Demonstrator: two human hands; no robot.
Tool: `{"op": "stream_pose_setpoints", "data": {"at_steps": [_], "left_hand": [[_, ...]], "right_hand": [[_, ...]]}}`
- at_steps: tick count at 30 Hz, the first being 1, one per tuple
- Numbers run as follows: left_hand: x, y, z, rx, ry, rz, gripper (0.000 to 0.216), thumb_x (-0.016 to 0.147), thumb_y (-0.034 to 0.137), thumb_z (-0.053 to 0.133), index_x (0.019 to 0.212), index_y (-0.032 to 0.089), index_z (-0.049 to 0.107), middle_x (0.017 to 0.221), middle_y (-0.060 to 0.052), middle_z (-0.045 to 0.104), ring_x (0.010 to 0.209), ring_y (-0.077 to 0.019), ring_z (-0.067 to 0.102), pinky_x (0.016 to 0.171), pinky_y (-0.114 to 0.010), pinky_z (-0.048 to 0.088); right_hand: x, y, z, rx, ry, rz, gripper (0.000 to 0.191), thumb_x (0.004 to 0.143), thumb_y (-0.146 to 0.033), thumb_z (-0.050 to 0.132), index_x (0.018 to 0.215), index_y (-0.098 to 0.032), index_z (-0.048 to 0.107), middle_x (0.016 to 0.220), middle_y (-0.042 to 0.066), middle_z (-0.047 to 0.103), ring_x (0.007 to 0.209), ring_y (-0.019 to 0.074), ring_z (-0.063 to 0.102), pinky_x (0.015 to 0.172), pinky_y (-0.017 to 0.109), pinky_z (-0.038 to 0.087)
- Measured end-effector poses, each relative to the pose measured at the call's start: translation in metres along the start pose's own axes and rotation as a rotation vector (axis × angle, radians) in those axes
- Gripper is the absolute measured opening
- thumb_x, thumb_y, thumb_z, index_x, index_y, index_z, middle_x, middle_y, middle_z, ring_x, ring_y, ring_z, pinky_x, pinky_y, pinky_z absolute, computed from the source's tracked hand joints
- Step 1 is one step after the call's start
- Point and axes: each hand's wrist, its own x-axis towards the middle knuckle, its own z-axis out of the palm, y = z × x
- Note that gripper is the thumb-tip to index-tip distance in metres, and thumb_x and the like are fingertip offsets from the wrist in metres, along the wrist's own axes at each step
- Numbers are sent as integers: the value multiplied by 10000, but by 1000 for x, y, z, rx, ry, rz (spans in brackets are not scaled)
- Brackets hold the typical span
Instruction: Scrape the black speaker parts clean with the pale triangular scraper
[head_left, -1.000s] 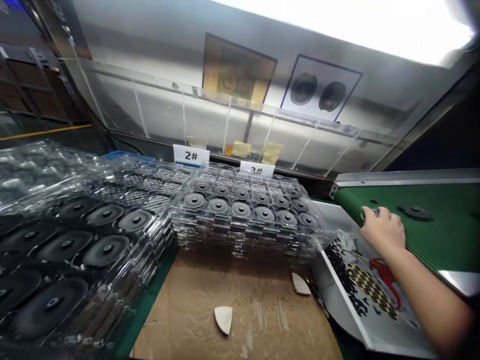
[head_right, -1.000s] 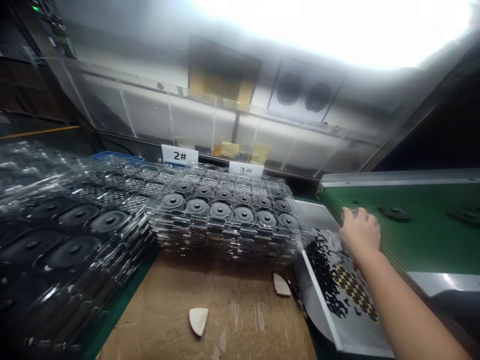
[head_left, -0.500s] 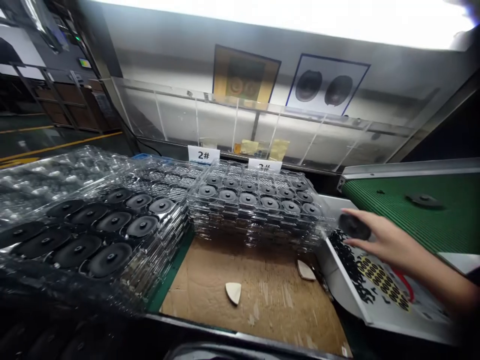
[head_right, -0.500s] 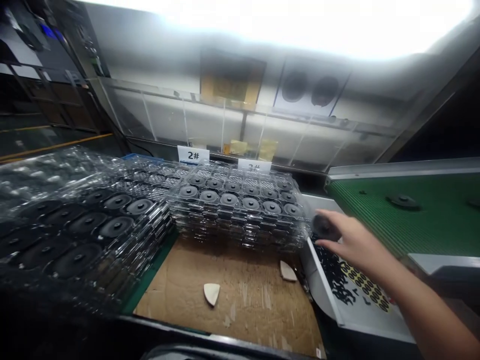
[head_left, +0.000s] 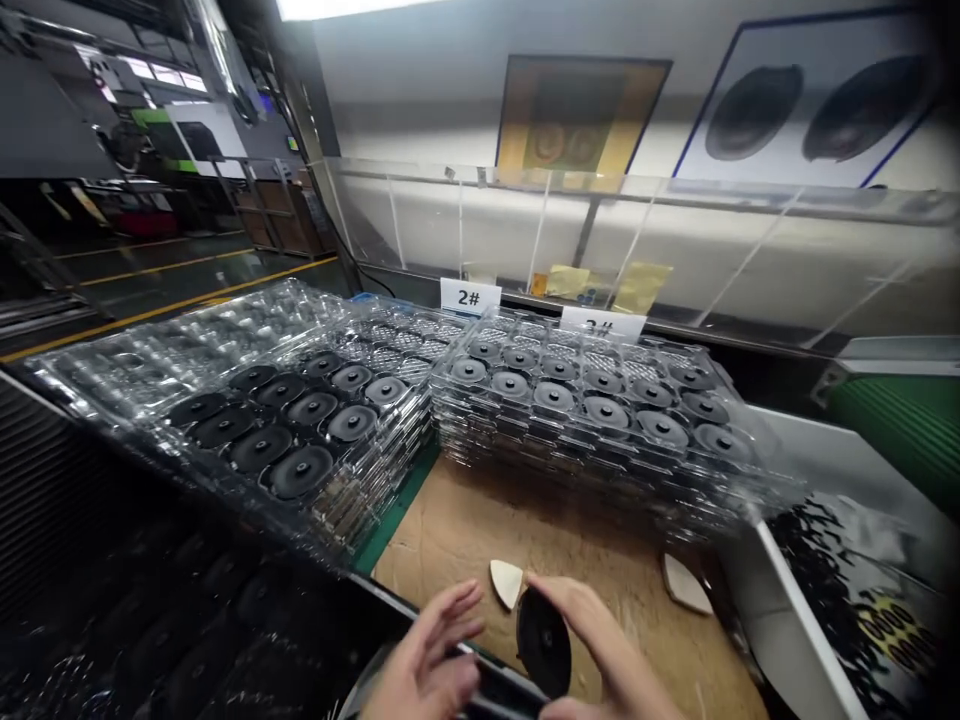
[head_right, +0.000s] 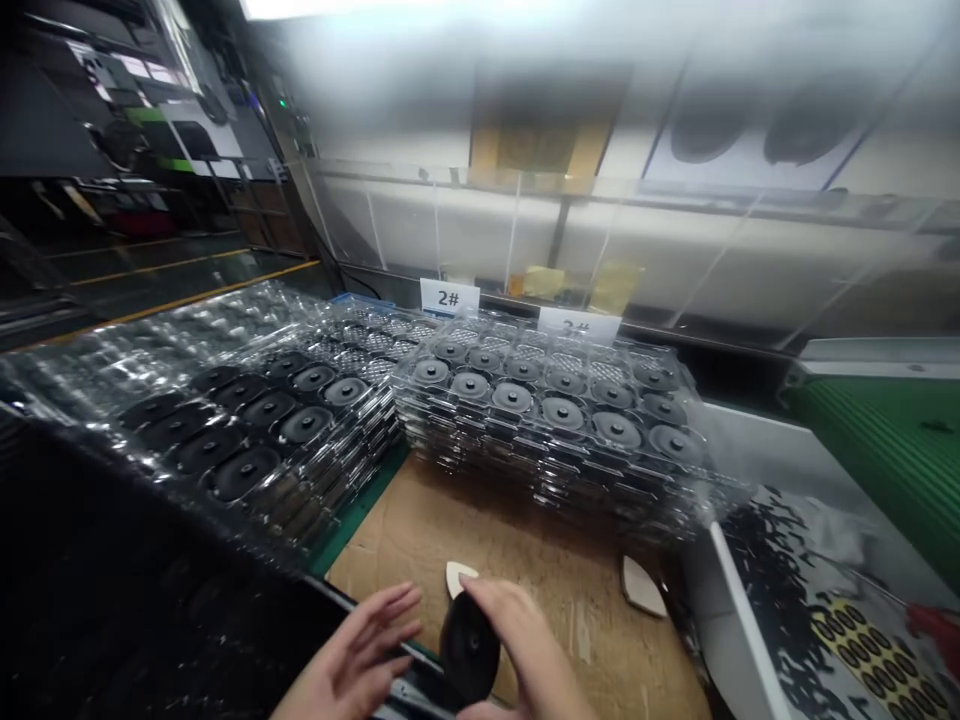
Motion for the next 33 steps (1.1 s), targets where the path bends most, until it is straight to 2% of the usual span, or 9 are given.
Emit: {"op": "stream_pose_setpoints", "data": {"at_steps": [3, 6, 10, 14, 18, 20, 23, 26, 33], "left_hand": [[23, -12, 29, -145, -137, -27, 802, 465, 453, 784, 1199, 306, 497, 1301, -124, 492, 1153, -304, 486, 931, -416, 392], [40, -21, 44, -200, -160, -81, 786, 461, 444, 786, 1183, 283, 520, 1268, -127, 523, 1179, -296, 463, 975, -394, 347], [59, -14, 43, -272, -78, -226, 814, 423, 424, 803, 1172, 270, 524, 1220, -120, 570, 1196, -297, 448, 992, -381, 332], [80, 0, 38, -402, 61, -349, 742, 483, 395, 791, 1163, 284, 515, 1197, -112, 585, 1107, -312, 531, 993, -452, 330], [100, 12, 35, -522, 141, -314, 668, 554, 376, 761, 1167, 290, 510, 1241, -109, 549, 1119, -334, 521, 992, -494, 333], [110, 16, 35, -533, 170, -303, 650, 581, 345, 753, 1179, 299, 503, 1282, -104, 518, 1148, -321, 500, 1014, -475, 317], [121, 19, 37, -543, 195, -291, 651, 597, 333, 745, 1197, 301, 495, 1317, -99, 488, 1182, -305, 471, 1040, -450, 293], [128, 18, 38, -576, 184, -281, 654, 628, 362, 713, 1230, 281, 471, 1320, -110, 487, 1199, -306, 452, 1050, -445, 286], [124, 17, 43, -611, 118, -263, 570, 758, 306, 603, 1286, 250, 395, 1317, -131, 490, 1216, -291, 434, 1067, -445, 250]], "right_hand": [[-5, 12, 29, 137, 82, 36, 745, 658, -391, 721, 1314, -269, 392, 1267, 97, 507, 1168, 258, 475, 954, 349, 417], [-5, 18, 43, 186, 170, 135, 768, 633, -395, 731, 1312, -264, 397, 1270, 100, 499, 1163, 274, 476, 950, 375, 419], [6, 28, 42, 166, 219, 175, 866, 633, -496, 701, 1362, -254, 302, 1306, 107, 456, 1180, 284, 455, 944, 385, 424], [14, 55, 43, -7, 254, 281, 577, 846, -452, 475, 1359, -260, 292, 1304, 94, 455, 1190, 259, 441, 927, 379, 435], [11, 79, 73, -185, 111, 292, 436, 809, -310, 548, 1240, -315, 475, 1139, 61, 577, 945, 230, 600, 747, 317, 531], [10, 83, 91, -195, 67, 270, 482, 756, -300, 597, 1228, -291, 501, 1141, 88, 581, 889, 269, 613, 697, 365, 545], [14, 85, 105, -188, 83, 346, 461, 786, -180, 519, 1240, -256, 498, 1180, 135, 549, 922, 315, 595, 705, 445, 530], [22, 88, 100, -126, 97, 360, 454, 774, -88, 439, 1191, -237, 538, 1157, 134, 541, 932, 273, 595, 739, 402, 527], [22, 76, 76, 140, 189, 349, 357, 854, -198, 434, 1202, -211, 511, 919, 71, 643, 733, 153, 636, 601, 197, 523]]}}
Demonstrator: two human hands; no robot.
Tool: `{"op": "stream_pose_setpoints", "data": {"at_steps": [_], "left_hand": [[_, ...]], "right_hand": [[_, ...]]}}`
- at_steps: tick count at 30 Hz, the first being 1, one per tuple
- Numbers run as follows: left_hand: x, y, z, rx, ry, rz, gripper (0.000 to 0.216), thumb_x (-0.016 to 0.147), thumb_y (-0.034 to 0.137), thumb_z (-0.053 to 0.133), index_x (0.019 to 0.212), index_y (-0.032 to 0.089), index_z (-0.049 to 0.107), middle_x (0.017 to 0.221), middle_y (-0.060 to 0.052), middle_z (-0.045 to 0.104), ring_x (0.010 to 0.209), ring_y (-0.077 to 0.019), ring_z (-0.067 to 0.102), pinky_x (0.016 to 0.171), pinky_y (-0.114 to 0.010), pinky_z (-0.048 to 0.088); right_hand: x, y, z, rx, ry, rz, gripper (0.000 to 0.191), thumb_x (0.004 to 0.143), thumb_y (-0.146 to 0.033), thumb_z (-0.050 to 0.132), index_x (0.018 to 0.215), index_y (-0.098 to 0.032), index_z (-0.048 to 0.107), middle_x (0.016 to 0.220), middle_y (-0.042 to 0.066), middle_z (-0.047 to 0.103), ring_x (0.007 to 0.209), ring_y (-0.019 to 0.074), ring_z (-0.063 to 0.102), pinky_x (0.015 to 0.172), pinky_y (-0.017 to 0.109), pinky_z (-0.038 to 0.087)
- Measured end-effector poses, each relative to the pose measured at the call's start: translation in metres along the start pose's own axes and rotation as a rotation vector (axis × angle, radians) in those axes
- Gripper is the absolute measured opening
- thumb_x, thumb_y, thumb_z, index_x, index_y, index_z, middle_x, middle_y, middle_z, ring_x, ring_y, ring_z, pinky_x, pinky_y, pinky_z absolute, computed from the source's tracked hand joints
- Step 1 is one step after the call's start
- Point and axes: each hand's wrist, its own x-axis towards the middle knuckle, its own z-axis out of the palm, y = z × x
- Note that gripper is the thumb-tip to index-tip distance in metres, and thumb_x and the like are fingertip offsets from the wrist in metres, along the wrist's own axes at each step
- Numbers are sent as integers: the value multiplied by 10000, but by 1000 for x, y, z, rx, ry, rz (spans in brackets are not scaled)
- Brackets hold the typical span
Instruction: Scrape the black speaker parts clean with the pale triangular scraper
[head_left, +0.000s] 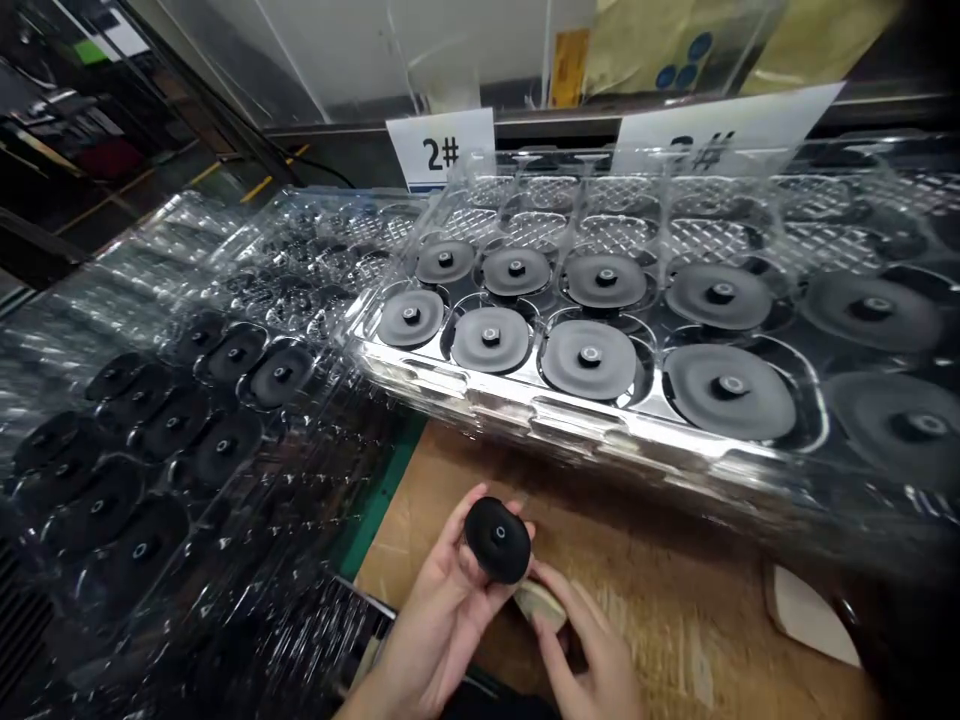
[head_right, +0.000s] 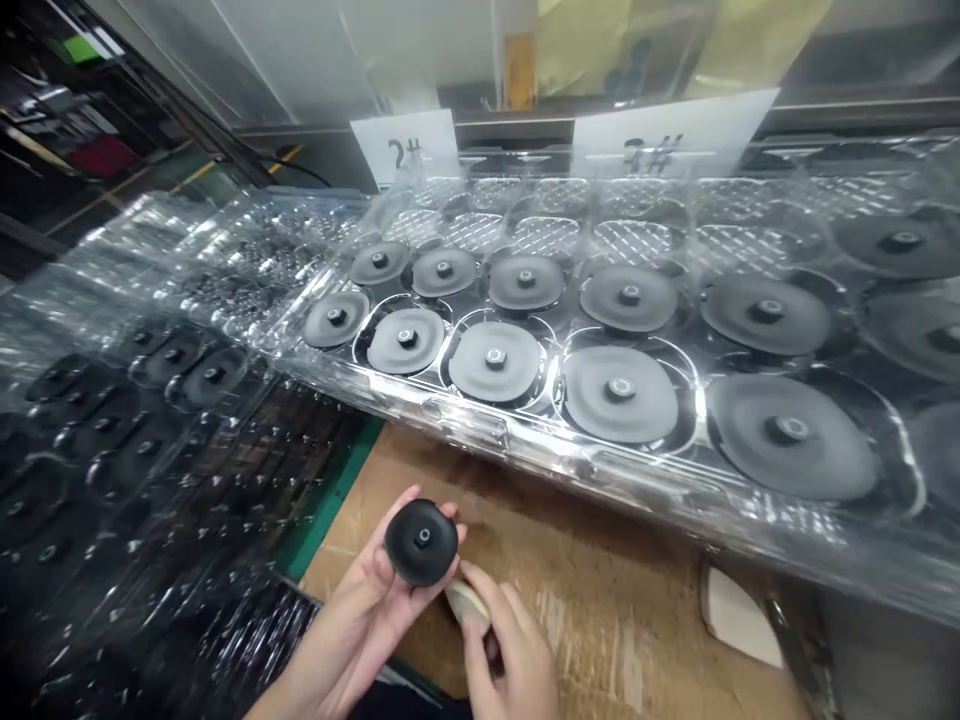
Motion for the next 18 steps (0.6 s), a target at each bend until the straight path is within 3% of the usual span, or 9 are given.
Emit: {"op": "stream_pose_setpoints", "data": {"at_steps": [4, 7, 10, 13, 16, 18], "left_hand": [[-9, -2, 0, 26, -43, -11, 535, 759, 302, 600, 1262, 232, 434, 1338, -129, 469, 1210, -301, 437, 1061, -424, 258], [-16, -4, -2, 65, -68, -41, 491, 740, 293, 624, 1210, 231, 497, 1349, -108, 462, 1209, -286, 442, 1025, -366, 314], [-24, -8, 1, 118, -78, -55, 526, 699, 274, 673, 1198, 249, 508, 1331, -92, 486, 1181, -253, 474, 950, -302, 379], [-37, -9, 6, 170, -105, -92, 570, 632, 286, 731, 1166, 241, 537, 1238, -93, 566, 1103, -234, 535, 880, -278, 422], [-51, -2, 8, 231, -85, -123, 536, 602, 279, 751, 1107, 223, 581, 1129, -93, 628, 1011, -237, 584, 837, -287, 449], [-58, 5, 6, 249, -37, -93, 499, 611, 246, 747, 1085, 238, 591, 1113, -70, 635, 976, -215, 597, 819, -269, 456]], "right_hand": [[-16, 0, -8, 112, 83, 48, 261, 825, -225, 521, 1069, -232, 612, 879, 38, 680, 601, 126, 631, 512, 171, 505], [-17, -11, -28, 44, 238, 131, 256, 822, -246, 533, 1062, -216, 615, 963, 48, 676, 738, 160, 656, 533, 184, 519], [-9, -44, -50, 27, 405, 125, 284, 833, -252, 519, 1111, -225, 572, 1013, 46, 651, 878, 186, 632, 656, 237, 533], [-2, -87, -53, 14, 481, -85, 331, 840, -178, 479, 1167, -212, 514, 1015, 65, 631, 899, 192, 605, 739, 297, 499], [1, -118, -42, -78, 380, -334, 347, 802, -95, 489, 1139, -169, 518, 928, 64, 646, 787, 173, 593, 695, 301, 461], [6, -130, -37, -83, 275, -394, 305, 792, -77, 487, 1082, -153, 543, 827, 46, 647, 671, 148, 560, 603, 279, 426]]}}
